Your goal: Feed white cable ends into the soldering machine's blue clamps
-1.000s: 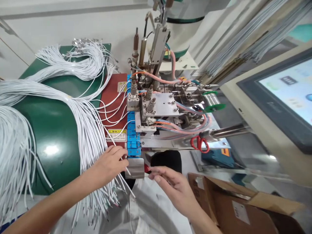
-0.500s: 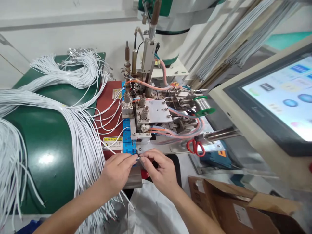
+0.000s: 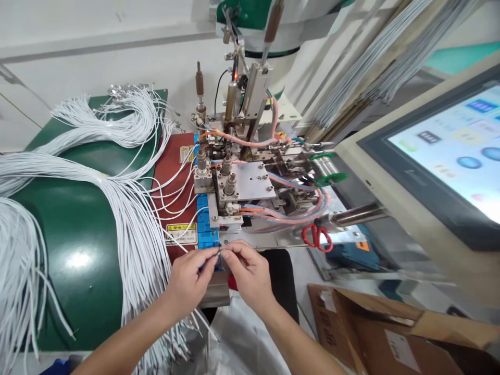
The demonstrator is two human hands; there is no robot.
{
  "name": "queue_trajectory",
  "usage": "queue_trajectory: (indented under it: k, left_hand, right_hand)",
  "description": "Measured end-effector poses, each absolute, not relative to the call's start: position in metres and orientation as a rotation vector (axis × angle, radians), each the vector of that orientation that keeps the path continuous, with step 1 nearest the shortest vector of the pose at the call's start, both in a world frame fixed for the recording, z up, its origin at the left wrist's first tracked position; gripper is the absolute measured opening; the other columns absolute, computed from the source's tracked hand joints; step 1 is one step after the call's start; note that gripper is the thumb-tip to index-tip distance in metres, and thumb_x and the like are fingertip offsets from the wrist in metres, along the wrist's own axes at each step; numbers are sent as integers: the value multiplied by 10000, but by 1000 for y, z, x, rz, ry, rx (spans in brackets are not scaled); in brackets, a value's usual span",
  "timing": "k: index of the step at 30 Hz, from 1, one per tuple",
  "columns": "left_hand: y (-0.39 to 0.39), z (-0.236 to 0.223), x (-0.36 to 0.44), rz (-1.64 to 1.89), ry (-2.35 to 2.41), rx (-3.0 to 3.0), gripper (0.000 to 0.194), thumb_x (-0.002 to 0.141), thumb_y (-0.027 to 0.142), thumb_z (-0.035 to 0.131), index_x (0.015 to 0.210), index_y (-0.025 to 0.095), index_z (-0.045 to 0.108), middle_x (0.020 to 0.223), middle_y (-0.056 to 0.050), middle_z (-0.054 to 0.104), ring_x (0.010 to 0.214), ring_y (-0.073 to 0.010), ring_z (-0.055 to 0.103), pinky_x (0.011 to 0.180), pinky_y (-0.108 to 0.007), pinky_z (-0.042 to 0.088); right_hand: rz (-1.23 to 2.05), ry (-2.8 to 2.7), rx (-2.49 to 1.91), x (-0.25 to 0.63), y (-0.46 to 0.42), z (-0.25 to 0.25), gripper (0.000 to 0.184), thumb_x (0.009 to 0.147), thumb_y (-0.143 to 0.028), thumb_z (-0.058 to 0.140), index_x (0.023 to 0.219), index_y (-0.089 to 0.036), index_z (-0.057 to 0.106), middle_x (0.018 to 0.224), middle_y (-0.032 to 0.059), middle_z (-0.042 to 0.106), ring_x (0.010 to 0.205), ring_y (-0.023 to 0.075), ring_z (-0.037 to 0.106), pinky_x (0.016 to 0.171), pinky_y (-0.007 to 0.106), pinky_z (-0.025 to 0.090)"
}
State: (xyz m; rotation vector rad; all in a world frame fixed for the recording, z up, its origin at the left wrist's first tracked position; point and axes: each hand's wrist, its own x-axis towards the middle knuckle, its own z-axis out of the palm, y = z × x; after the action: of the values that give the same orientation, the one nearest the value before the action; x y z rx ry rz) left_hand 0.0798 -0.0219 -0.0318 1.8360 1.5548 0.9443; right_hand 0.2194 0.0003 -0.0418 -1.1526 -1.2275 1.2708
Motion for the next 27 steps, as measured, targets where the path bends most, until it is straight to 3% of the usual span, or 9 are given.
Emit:
queue_trajectory:
  k: [6, 15, 27]
  left_hand:
    - [-24, -33, 85, 964, 1628, 1625, 156, 844, 234, 491, 892, 169, 624, 780, -21, 679, 688, -124, 624, 663, -210, 490]
    - [-24, -37, 85, 956, 1588, 1530, 163, 851, 249, 478, 906, 177, 614, 843, -22, 678, 754, -124, 621, 708, -213, 483]
    - [-19, -23, 79, 898, 1515, 1730, 146, 813, 189, 515, 840, 189, 659, 817, -25, 686, 753, -138, 631, 712, -236, 495]
  right_hand:
    - [1477, -940, -1124, 206, -4, -43, 132, 746, -233, 585, 636, -163, 607, 617, -2, 580, 588, 122, 543, 592, 251, 459]
    - [803, -1374, -1082, 209, -3, -49, 113, 744, -113, 578, 778, -193, 652, 740, 34, 601, 690, 146, 574, 614, 262, 477]
    - [1063, -1719, -1151, 233, 10, -27, 103, 749, -151, 537, 654, -180, 564, 639, 5, 546, 572, 117, 512, 528, 226, 415]
